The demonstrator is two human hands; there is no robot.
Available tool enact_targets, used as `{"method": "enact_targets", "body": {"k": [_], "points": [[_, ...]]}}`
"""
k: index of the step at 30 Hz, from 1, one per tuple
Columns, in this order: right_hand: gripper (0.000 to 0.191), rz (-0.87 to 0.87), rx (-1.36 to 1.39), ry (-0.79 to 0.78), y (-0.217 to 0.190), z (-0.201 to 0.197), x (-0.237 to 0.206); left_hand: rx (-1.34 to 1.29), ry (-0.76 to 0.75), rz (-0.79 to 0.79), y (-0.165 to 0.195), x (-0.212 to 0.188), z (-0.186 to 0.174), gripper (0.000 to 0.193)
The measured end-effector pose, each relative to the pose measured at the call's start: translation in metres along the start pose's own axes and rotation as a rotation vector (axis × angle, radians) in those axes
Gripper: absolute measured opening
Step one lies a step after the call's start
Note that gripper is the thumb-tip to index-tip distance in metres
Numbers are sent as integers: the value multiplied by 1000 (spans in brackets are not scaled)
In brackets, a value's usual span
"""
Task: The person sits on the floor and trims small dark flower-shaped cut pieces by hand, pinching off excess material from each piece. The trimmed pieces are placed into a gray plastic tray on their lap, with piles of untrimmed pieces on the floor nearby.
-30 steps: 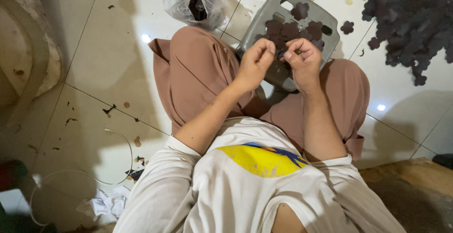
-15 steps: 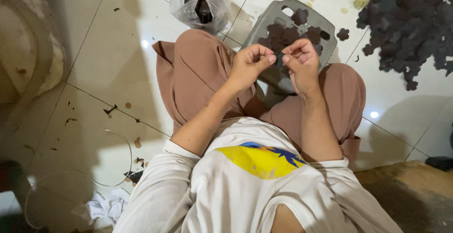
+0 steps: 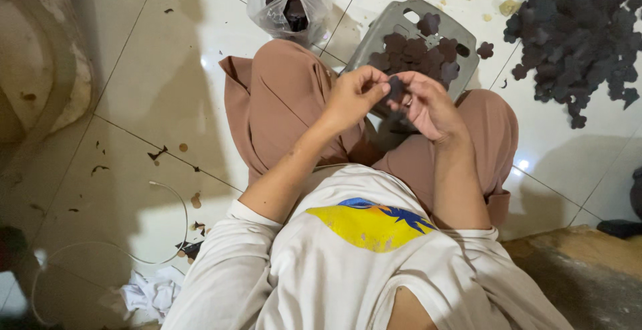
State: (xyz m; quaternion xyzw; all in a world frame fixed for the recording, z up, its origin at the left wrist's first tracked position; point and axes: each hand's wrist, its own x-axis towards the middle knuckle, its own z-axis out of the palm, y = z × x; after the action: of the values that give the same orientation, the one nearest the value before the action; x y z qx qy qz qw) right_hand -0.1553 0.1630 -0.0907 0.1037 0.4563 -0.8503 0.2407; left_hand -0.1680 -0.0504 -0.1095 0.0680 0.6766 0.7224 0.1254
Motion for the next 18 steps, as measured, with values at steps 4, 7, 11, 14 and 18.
{"method": "enact_targets", "body": {"k": [4, 7, 11, 14, 18], "points": [[17, 59, -95, -21, 6, -8, 0, 132, 10, 2, 15, -5, 3, 15], [14, 41, -153, 40, 6, -16, 2, 264, 56, 47, 36, -9, -1, 19], [15, 102, -399, 139, -6, -1, -6, 609, 81, 301, 91, -21, -13, 22], [22, 134, -727, 8, -6, 36, -24, 978, -39, 429, 157, -39, -17, 22], [24, -77, -1644, 158, 30, 89, -43, 1149, -109, 466, 255, -80, 22, 21]]}}
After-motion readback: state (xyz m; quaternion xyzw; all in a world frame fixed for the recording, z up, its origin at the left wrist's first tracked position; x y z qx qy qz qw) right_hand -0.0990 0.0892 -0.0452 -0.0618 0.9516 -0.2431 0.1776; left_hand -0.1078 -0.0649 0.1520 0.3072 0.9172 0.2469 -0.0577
